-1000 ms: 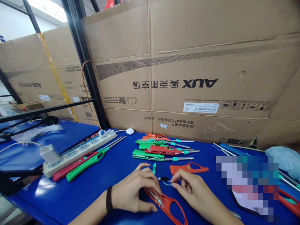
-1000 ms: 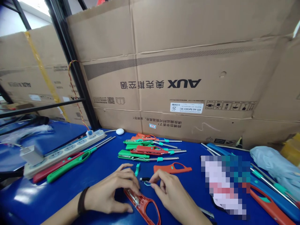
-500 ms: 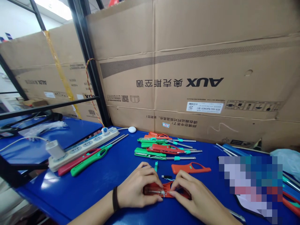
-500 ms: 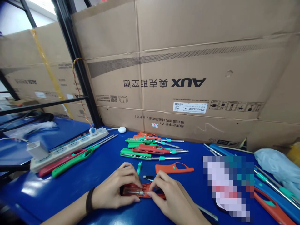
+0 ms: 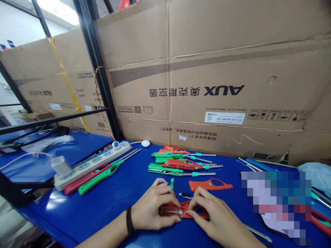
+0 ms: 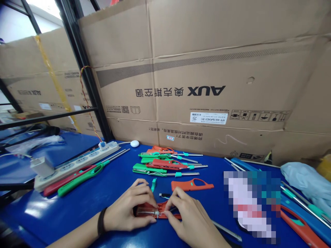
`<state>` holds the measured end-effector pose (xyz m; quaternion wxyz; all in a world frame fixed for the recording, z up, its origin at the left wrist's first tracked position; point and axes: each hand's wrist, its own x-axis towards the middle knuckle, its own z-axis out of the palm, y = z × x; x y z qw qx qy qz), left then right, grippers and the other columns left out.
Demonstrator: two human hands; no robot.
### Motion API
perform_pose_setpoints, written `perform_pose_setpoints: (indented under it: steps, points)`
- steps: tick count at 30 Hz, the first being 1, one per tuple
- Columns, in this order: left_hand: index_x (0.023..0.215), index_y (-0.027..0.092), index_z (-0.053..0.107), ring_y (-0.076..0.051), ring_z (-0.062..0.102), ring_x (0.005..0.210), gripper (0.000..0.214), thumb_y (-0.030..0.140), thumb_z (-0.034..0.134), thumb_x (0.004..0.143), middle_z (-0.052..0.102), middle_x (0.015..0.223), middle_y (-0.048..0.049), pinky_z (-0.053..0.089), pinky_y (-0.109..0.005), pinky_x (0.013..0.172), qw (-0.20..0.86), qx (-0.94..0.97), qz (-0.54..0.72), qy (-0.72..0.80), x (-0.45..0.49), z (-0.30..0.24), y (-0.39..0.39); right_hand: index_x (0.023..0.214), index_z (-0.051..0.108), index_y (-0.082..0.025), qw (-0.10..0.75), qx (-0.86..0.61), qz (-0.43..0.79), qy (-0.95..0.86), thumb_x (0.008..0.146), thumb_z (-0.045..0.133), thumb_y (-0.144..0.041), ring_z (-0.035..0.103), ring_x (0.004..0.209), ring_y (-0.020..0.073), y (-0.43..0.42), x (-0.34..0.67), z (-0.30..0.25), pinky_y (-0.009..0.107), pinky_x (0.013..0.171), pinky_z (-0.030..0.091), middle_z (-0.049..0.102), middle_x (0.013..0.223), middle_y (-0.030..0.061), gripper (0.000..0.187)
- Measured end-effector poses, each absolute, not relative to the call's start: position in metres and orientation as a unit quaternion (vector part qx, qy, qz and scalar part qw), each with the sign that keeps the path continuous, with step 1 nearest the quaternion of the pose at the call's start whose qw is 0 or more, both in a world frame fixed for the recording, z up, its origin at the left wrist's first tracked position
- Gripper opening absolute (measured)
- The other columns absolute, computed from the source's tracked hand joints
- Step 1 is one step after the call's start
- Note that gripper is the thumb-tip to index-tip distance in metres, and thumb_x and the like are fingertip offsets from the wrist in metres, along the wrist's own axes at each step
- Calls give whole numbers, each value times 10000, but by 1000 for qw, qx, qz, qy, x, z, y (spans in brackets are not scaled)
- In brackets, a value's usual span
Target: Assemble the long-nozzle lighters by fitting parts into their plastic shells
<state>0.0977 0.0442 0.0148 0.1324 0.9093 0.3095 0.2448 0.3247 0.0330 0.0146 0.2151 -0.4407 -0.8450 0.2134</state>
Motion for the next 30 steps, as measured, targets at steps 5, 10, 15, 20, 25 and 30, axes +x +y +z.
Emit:
perform_pose_setpoints:
  steps: [5,10,15,20,25,30]
  points:
    - [932,214,666,-166,594,820,201,343,709,784,686,873,-11,313,-350,941,132,909,248,307,98,14,45,845,610,-259,213,-443,213,-844,874,542,-210,634,888,184,32,325,14,282,747,470,598,921,-8,88]
    - [932,213,667,-170,593,820,203,349,704,785,687,873,-17,316,-352,936,132,909,245,310,98,13,45,838,605,-259,220,-437,209,-847,876,545,-204,631,843,168,32,325,12,271,733,467,596,910,-14,89]
    - [939,220,666,-175,592,831,213,379,685,799,689,879,-22,317,-352,941,130,908,244,313,97,13,44,838,620,-261,220,-436,207,-848,874,548,-202,632,833,161,32,325,13,256,730,470,600,906,-15,100]
    - [930,217,664,-174,596,822,215,367,711,783,690,878,-19,320,-350,935,131,908,248,310,98,13,45,827,627,-261,213,-439,204,-848,872,551,-205,634,829,165,33,324,14,253,726,471,603,904,-11,105]
    - [935,214,667,-168,597,821,209,351,715,785,687,885,-15,318,-345,934,134,908,251,306,97,12,44,822,617,-260,215,-451,201,-843,875,545,-206,637,828,169,33,322,13,261,709,459,599,900,-14,104]
    - [928,216,672,-170,594,822,208,362,718,787,682,872,-16,325,-342,922,139,907,249,310,97,12,45,813,609,-257,224,-449,218,-837,876,541,-199,635,810,155,31,321,12,251,708,453,597,886,-22,109]
